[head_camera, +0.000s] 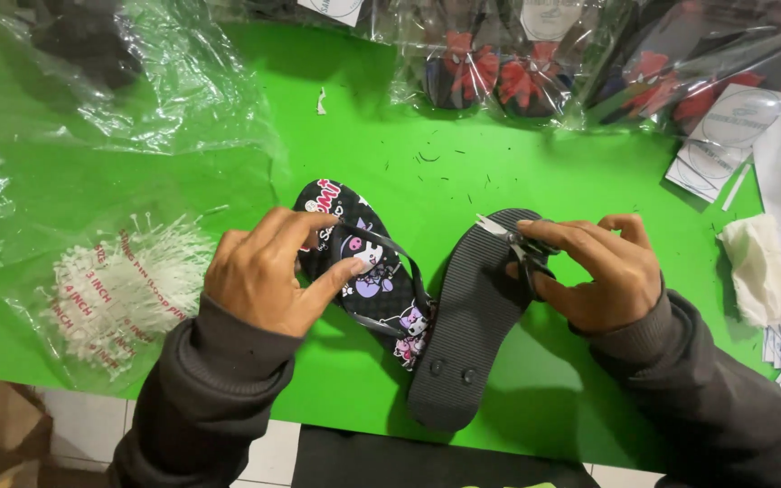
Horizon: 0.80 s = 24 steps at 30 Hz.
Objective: The person trims excess material from the edges of a pair of black flip-flops using scissors. They then wipe the flip-flops with a white cloth and cut a white plastic string pin with the scissors.
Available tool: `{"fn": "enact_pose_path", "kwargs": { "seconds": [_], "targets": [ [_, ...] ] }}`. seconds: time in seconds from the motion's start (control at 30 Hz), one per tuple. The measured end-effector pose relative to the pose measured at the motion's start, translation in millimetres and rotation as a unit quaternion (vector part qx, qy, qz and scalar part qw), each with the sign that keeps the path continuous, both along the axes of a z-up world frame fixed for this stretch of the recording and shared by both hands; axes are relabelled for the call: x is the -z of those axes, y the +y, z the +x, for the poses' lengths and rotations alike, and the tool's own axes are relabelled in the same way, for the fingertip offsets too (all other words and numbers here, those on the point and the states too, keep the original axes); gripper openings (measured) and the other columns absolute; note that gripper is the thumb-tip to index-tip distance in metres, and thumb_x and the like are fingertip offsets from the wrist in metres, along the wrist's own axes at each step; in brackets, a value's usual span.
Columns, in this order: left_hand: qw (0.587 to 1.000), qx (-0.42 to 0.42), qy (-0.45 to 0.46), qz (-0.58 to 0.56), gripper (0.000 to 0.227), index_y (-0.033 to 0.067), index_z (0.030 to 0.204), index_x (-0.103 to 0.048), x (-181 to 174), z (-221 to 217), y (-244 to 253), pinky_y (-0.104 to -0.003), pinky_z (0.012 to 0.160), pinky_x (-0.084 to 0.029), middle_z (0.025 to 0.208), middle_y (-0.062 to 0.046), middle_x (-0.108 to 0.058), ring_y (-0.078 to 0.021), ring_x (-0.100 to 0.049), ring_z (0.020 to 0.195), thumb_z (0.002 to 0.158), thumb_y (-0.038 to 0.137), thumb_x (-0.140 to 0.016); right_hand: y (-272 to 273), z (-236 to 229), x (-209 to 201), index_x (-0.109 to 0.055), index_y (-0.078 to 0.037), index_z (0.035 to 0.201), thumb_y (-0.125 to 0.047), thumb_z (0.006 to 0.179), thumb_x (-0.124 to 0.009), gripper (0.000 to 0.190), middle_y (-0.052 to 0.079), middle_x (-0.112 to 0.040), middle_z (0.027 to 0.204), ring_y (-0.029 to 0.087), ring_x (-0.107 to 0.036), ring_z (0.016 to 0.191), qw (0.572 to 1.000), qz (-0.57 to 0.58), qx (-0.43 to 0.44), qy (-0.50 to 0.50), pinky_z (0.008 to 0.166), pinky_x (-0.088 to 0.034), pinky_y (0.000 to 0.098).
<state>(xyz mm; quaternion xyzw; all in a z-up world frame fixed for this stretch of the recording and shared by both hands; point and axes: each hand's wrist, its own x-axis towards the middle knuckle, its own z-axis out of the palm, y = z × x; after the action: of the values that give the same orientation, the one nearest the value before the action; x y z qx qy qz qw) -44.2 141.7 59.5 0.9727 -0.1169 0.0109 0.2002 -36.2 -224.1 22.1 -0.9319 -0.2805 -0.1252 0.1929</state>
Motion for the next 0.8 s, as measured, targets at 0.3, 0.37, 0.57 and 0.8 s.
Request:
{"fn": "enact_pose_path", "kwargs": {
  "seconds": [0.3, 0.37, 0.57, 0.8],
  "targets": [
    [0.993, -0.027, 0.052, -0.106, 0.033, 0.0179, 0.119, -0.062, 27.3, 3.1, -14.9, -0.048, 0.08, -0.053, 0.082, 0.004, -0.071, -0.0192, -0.07, 0.071, 0.088, 0.019, -0.072, -27.0, 4.9, 3.0, -0.078, -0.016, 0.115, -0.01, 0.084, -0.093, 0.035, 0.001, -0.08, 0.107, 0.015, -0.075, 0.089, 1.0, 0.014, 0.02, 0.01, 0.094, -0.042, 0.0414],
    [0.988, -0.013, 0.023, -0.152, 0.031, 0.0174, 0.119, -0.061, 18.7, 4.2, -20.4, -0.046, 0.08, -0.052, 0.085, 0.002, -0.071, -0.0205, -0.07, 0.078, 0.089, 0.019, -0.069, -45.6, 8.9, -10.7, -0.078, -0.015, 0.12, -0.008, 0.083, -0.092, 0.04, 0.001, -0.08, 0.109, 0.015, -0.075, 0.092, 0.999, -0.018, 0.035, 0.012, 0.097, -0.043, 0.0421],
    [0.943, 0.049, -0.063, -0.322, 0.02, 0.009, 0.112, -0.061, -17.8, 8.4, -29.1, -0.037, 0.085, -0.056, 0.101, -0.004, -0.069, -0.0211, -0.07, 0.09, 0.093, 0.009, -0.056, -67.4, 9.4, -27.9, -0.078, -0.015, 0.129, -0.008, 0.088, -0.092, 0.044, 0.003, -0.079, 0.113, 0.013, -0.073, 0.096, 0.992, -0.066, 0.105, 0.021, 0.105, -0.041, 0.0381],
    [0.609, 0.128, 0.155, -0.767, 0.023, 0.0095, 0.116, -0.042, 11.5, 21.5, -60.5, -0.024, 0.071, -0.057, 0.108, -0.009, -0.061, -0.0163, -0.063, 0.086, 0.101, -0.005, -0.033, -19.1, 17.5, -59.7, -0.058, 0.006, 0.125, -0.007, 0.076, -0.08, 0.055, 0.021, -0.072, 0.112, 0.027, -0.076, 0.095, 0.938, 0.297, -0.031, 0.177, 0.085, -0.068, 0.0349]
  ]
}}
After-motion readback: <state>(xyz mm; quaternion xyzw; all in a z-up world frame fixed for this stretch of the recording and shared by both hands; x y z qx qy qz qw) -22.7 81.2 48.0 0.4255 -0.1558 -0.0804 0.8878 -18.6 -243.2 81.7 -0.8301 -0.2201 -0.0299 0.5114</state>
